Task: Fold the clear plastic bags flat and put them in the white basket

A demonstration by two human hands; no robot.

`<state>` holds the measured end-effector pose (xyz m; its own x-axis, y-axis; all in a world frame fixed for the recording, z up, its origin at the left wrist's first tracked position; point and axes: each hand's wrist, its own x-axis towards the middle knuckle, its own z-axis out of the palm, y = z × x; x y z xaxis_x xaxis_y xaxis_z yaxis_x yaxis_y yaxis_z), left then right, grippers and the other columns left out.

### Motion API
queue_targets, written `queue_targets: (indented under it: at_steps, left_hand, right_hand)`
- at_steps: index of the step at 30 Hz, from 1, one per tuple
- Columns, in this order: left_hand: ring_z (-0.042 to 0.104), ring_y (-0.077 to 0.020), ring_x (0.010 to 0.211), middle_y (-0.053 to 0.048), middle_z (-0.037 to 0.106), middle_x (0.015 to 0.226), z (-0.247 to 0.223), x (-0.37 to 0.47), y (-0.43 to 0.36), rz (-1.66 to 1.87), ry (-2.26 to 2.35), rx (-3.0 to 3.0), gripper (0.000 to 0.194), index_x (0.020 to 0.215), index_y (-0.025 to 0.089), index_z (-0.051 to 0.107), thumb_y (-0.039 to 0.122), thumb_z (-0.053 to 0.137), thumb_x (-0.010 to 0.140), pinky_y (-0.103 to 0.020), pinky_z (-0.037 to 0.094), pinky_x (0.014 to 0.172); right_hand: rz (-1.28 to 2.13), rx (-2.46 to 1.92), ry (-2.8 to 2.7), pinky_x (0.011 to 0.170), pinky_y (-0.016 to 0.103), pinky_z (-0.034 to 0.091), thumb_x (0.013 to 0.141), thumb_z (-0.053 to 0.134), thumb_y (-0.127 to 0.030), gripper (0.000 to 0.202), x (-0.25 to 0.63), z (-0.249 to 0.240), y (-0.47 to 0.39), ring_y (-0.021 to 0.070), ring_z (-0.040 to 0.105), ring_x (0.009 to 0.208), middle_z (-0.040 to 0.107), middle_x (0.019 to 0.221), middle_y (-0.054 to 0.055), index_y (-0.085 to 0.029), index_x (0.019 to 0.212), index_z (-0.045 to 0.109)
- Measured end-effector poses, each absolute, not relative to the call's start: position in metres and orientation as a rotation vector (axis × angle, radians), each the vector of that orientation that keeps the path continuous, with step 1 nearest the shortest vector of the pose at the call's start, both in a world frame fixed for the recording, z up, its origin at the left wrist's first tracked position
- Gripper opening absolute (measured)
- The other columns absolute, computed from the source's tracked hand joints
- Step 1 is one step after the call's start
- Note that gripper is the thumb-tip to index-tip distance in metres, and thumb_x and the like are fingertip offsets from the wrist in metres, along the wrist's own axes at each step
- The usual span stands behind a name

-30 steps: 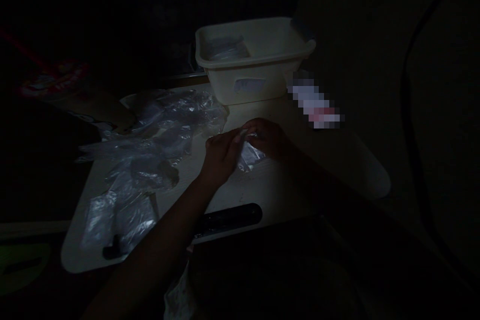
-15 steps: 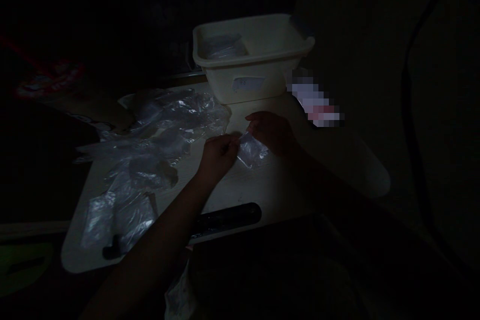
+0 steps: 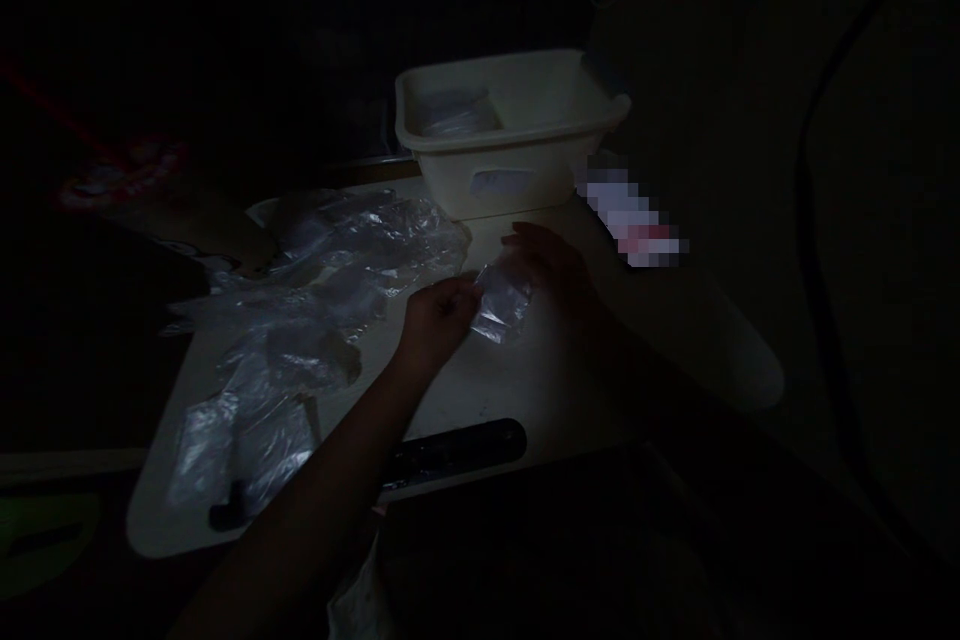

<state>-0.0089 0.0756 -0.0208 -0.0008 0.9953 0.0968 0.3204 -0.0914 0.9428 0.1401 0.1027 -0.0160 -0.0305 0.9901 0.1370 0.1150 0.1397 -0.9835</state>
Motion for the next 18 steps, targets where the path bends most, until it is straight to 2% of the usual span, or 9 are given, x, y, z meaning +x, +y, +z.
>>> queue_targets:
  at_steps: [2,4,7,12,18]
  left_hand:
    - [0.044,-0.0071,0.046,0.005,0.052,0.052,-0.02,-0.01,0.076,1.165,1.42,1.401,0.015,0.065,0.016,0.06,0.028,0.052,0.065,-0.018,0.034,0.045]
    - [0.041,-0.0062,0.043,0.006,0.05,0.051,-0.019,-0.01,0.077,1.194,1.395,1.334,0.015,0.065,0.016,0.059,0.029,0.052,0.066,-0.018,0.032,0.043]
    - [0.034,-0.0044,0.04,0.007,0.042,0.046,-0.016,-0.011,0.076,1.215,1.365,1.272,0.015,0.062,0.016,0.056,0.029,0.052,0.066,-0.016,0.028,0.04]
    - [0.024,-0.0032,0.036,0.01,0.03,0.042,-0.014,-0.01,0.075,1.247,1.329,1.167,0.019,0.063,0.016,0.052,0.034,0.052,0.066,-0.016,0.022,0.038]
    - [0.032,-0.0051,0.043,0.007,0.038,0.047,-0.018,-0.014,0.078,1.255,1.235,1.127,0.026,0.063,0.014,0.053,0.04,0.054,0.064,-0.018,0.026,0.043]
  right_hand:
    - [1.124,-1.224,-1.344,0.061,0.026,0.046,0.069,0.047,-0.033,0.024,0.142,-0.019,0.105,0.0146,0.056,0.078,0.058,0.09,0.004,-0.018,0.087,0.053]
    - [1.166,-1.212,-1.385,0.051,0.026,0.045,0.07,0.043,-0.039,0.026,0.143,-0.019,0.106,0.0138,0.057,0.06,0.059,0.071,0.003,-0.016,0.075,0.054]
    - [1.265,-1.233,-1.627,0.045,0.021,0.039,0.068,0.048,-0.039,0.026,0.142,-0.014,0.102,0.0097,0.051,0.046,0.051,0.049,-0.002,-0.016,0.057,0.051]
    - [1.222,-1.281,-1.68,0.043,0.018,0.035,0.066,0.05,-0.028,0.017,0.14,-0.005,0.098,0.0072,0.047,0.043,0.048,0.044,-0.005,-0.015,0.055,0.05]
    - [1.192,-1.313,-1.685,0.044,0.018,0.035,0.064,0.05,-0.025,0.018,0.139,-0.005,0.098,0.007,0.047,0.043,0.047,0.043,-0.005,-0.016,0.049,0.049]
